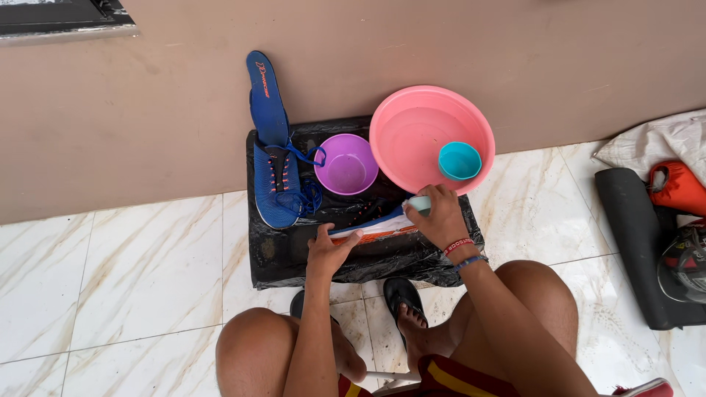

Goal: The person scrubs the sole of an orange and white sneaker using a brush and soapy water. They repeatedly dip the brush into a purple bowl and scrub the shoe's sole, then rinse the brush in a pink basin.

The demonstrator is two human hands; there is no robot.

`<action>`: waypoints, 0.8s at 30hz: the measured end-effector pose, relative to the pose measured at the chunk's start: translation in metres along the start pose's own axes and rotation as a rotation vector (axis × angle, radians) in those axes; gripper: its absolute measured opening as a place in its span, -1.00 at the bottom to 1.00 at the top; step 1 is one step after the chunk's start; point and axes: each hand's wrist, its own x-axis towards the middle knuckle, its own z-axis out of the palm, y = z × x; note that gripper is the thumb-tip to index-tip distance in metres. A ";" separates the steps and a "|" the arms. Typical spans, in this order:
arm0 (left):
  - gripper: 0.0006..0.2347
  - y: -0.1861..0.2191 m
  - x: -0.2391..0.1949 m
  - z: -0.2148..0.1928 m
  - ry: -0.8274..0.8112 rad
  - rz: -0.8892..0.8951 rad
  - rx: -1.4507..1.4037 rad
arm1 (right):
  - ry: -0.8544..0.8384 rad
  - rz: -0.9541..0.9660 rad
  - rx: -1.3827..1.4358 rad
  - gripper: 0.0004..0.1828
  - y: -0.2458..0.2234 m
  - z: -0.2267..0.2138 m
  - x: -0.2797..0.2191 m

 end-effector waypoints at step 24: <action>-0.20 0.009 -0.013 -0.006 -0.016 -0.022 0.088 | 0.203 -0.014 -0.211 -0.60 0.006 0.035 -0.027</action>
